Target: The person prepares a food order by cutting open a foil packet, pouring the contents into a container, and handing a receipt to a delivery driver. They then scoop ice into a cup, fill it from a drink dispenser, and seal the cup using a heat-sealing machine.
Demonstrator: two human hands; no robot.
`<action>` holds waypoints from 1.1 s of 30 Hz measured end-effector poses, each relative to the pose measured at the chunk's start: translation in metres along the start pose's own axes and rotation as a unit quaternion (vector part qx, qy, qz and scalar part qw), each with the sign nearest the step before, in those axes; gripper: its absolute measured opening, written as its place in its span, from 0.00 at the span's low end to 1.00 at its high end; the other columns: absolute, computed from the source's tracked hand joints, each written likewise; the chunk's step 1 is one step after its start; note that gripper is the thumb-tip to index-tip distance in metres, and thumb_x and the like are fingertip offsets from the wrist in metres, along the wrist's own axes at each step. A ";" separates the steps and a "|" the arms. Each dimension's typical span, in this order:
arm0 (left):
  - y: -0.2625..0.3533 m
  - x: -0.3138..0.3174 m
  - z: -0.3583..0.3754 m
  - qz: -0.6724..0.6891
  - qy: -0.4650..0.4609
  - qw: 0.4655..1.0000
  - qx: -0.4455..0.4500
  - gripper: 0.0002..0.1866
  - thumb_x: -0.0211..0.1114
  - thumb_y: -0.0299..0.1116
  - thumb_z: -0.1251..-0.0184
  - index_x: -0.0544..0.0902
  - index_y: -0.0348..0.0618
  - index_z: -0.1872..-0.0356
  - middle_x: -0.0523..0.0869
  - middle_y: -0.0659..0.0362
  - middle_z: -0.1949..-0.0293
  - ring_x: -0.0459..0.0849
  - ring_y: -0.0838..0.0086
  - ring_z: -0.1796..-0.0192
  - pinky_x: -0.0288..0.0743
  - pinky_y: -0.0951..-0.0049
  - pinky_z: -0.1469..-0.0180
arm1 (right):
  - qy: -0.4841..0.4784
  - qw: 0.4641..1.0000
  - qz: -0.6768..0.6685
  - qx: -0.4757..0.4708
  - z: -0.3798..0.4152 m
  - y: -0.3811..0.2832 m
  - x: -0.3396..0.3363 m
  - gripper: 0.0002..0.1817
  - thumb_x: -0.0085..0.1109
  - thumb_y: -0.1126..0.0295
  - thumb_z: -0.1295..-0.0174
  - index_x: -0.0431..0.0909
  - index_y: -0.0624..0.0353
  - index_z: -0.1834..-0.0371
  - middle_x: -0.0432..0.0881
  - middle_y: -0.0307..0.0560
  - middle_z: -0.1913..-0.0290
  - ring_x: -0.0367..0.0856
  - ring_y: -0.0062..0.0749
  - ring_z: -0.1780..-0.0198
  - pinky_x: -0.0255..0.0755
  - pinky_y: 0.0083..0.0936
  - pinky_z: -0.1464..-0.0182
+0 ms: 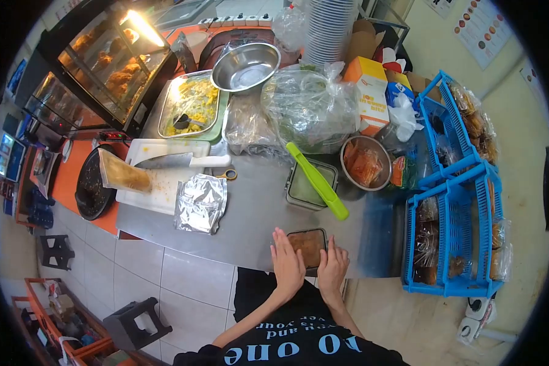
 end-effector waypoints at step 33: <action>0.039 -0.049 -0.175 0.327 -0.192 0.920 -0.098 0.26 0.49 0.35 0.37 0.54 0.53 0.38 0.57 0.49 0.37 0.67 0.59 0.41 0.61 0.55 0.41 | 0.110 0.941 -0.320 0.025 -0.150 0.017 -0.085 0.15 0.57 0.74 0.46 0.72 0.62 0.54 0.75 0.50 0.65 0.75 0.41 0.60 0.69 0.32 0.55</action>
Point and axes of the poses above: each hand's wrist, its own z-axis away from the middle knuckle, its own x-axis out of the palm, y = z × x, the point moved 7 cm from there along -z, towards the middle knuckle
